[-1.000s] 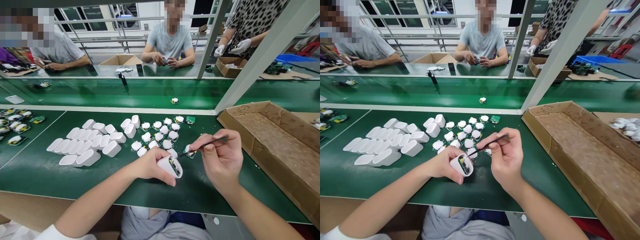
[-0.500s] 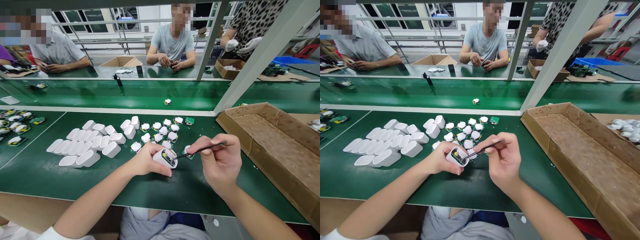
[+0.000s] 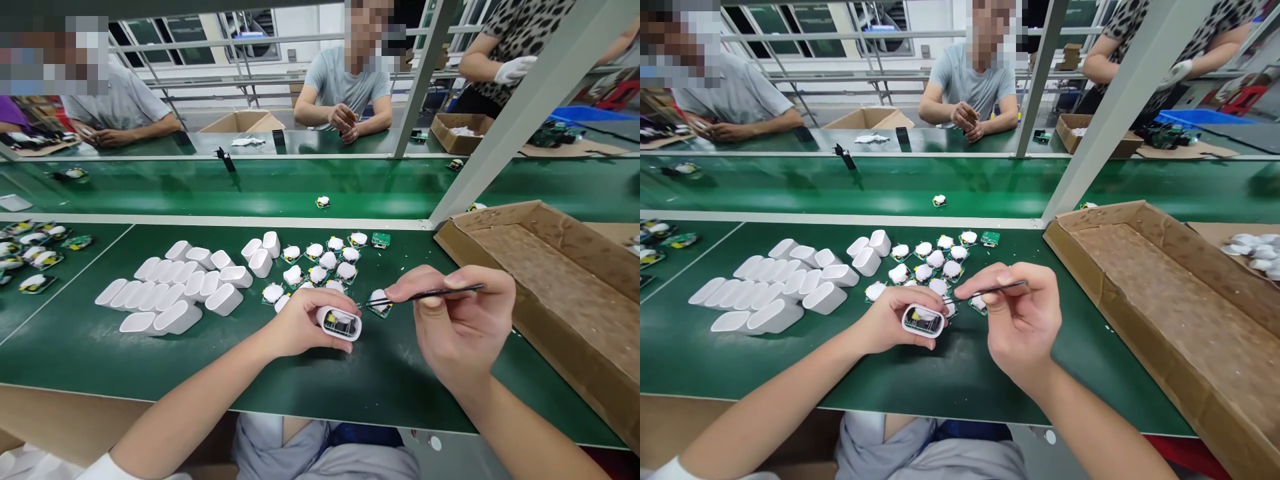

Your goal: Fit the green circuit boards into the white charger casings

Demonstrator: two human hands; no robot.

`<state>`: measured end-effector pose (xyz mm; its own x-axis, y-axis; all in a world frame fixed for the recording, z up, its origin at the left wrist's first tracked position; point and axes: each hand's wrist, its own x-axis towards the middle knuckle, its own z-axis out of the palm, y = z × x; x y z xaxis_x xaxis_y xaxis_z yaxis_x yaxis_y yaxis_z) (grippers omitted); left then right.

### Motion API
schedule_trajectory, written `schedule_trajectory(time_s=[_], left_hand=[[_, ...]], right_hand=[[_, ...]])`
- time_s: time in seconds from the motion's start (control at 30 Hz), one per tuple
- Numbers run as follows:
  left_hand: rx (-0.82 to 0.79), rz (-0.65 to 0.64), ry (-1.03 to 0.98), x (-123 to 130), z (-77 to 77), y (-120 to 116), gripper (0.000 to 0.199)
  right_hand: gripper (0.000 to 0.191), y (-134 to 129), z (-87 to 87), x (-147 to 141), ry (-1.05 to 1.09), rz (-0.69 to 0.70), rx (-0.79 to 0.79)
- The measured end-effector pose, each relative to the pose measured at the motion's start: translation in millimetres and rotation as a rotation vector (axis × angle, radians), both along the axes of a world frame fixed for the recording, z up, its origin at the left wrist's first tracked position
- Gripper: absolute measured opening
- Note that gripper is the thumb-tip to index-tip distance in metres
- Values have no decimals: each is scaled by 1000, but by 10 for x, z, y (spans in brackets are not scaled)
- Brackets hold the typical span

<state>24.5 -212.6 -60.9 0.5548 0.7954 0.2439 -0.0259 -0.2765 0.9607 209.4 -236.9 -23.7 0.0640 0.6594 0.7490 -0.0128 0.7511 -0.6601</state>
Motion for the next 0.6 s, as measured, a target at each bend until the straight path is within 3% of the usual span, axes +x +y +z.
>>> schedule_trajectory(time_s=[0.23,0.33,0.47,0.6], left_hand=[[-81,34,-9,23,5,-29,34],[-128,141,-58,58,-14,-60,32],[50,311,-5,72,-45,-79,28],[246,422,148,63,-49,-92,25]], right_hand=[[15,-1,13,27,-21,23,33],[13,31,2,64,-212,-56,103],[21,48,-95,41,-666,-177,86],[25,23,-220,-20,-893,-216,103]])
